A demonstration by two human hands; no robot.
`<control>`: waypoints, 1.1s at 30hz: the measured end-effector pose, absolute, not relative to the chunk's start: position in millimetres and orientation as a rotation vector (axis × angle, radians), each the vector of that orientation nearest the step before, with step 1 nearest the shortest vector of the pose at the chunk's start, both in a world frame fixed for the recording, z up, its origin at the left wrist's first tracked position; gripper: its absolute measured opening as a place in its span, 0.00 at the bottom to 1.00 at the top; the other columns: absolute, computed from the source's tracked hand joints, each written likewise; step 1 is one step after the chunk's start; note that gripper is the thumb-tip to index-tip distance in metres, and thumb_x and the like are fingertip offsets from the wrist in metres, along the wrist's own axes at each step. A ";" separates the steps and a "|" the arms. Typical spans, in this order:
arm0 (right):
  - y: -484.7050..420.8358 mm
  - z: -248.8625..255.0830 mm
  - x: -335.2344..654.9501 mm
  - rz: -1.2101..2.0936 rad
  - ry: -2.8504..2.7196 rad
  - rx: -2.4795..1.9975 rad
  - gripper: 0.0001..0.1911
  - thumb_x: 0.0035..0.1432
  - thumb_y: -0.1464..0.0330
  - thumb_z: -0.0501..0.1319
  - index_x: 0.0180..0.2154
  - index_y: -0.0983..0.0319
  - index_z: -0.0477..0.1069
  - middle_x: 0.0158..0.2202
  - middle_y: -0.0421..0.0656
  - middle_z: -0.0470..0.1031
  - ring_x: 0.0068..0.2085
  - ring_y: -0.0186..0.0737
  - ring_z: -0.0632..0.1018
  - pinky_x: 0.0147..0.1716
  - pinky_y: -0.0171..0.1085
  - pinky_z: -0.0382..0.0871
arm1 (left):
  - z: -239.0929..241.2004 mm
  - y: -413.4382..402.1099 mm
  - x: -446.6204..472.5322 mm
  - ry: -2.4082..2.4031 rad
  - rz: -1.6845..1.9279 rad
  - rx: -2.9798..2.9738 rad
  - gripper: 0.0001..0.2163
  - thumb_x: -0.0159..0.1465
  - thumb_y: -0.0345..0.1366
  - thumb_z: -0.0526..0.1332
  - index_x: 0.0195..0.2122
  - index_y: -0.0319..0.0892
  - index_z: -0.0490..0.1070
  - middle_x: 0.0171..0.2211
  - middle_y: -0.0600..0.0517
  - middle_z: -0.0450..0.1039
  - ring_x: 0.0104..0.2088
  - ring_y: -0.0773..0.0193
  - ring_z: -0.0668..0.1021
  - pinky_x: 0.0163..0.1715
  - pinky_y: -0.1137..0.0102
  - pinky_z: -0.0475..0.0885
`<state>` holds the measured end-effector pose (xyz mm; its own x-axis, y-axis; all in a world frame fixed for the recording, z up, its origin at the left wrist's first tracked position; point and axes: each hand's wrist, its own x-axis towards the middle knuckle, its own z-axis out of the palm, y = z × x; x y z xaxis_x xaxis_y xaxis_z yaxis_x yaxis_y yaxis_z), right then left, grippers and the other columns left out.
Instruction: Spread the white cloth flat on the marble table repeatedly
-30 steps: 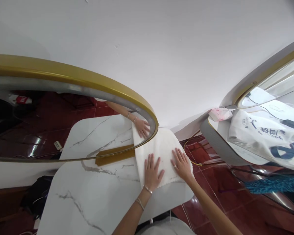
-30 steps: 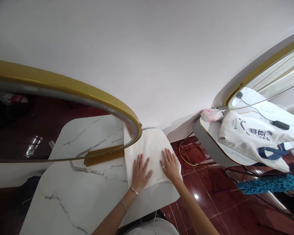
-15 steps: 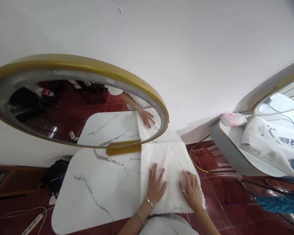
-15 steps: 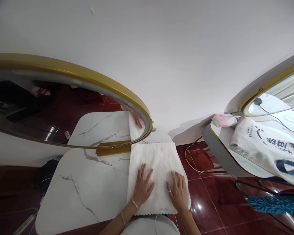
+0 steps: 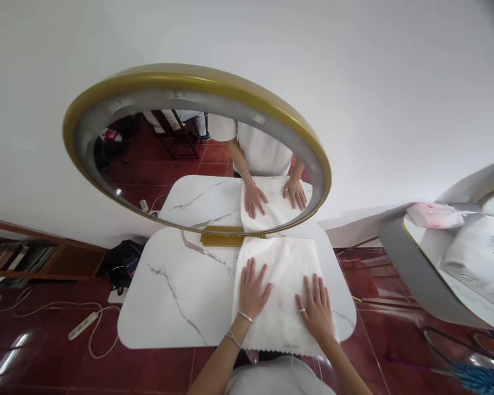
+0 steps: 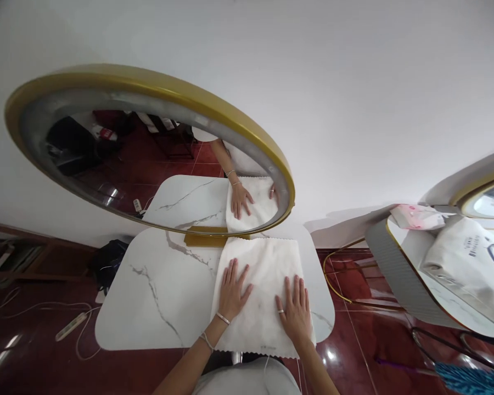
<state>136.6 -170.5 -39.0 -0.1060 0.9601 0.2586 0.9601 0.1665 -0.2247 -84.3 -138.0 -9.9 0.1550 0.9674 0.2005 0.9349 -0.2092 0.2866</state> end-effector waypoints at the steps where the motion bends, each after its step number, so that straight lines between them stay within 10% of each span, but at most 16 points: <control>1: -170.2 -38.0 127.6 0.006 -2.117 -1.814 0.34 0.66 0.55 0.42 0.67 0.60 0.34 0.69 0.50 0.34 0.67 0.55 0.47 0.59 0.56 0.54 | -10.0 -141.0 -93.1 1.937 0.509 2.312 0.28 0.65 0.45 0.55 0.65 0.51 0.51 0.68 0.49 0.40 0.67 0.51 0.49 0.62 0.54 0.53; 20: -124.5 -30.8 -86.8 0.089 -2.172 -1.522 0.31 0.66 0.62 0.46 0.66 0.64 0.40 0.67 0.55 0.47 0.67 0.52 0.49 0.59 0.55 0.55 | -10.3 -150.1 -241.0 2.050 0.536 2.220 0.25 0.66 0.40 0.53 0.64 0.46 0.55 0.69 0.44 0.35 0.67 0.47 0.43 0.62 0.48 0.51; 33: -142.0 -42.7 -6.8 -0.033 -2.045 -1.804 0.32 0.66 0.56 0.42 0.67 0.60 0.38 0.67 0.49 0.48 0.67 0.48 0.51 0.61 0.54 0.50 | -17.0 -141.6 -178.0 1.812 0.614 2.261 0.28 0.66 0.46 0.53 0.66 0.49 0.48 0.69 0.48 0.37 0.67 0.50 0.47 0.63 0.48 0.48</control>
<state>-6.8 -142.0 -42.7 -0.0773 0.9453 0.3170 0.9551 0.1614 -0.2485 -178.0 -141.6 -17.0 0.1720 0.9636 0.2046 0.8894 -0.2412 0.3884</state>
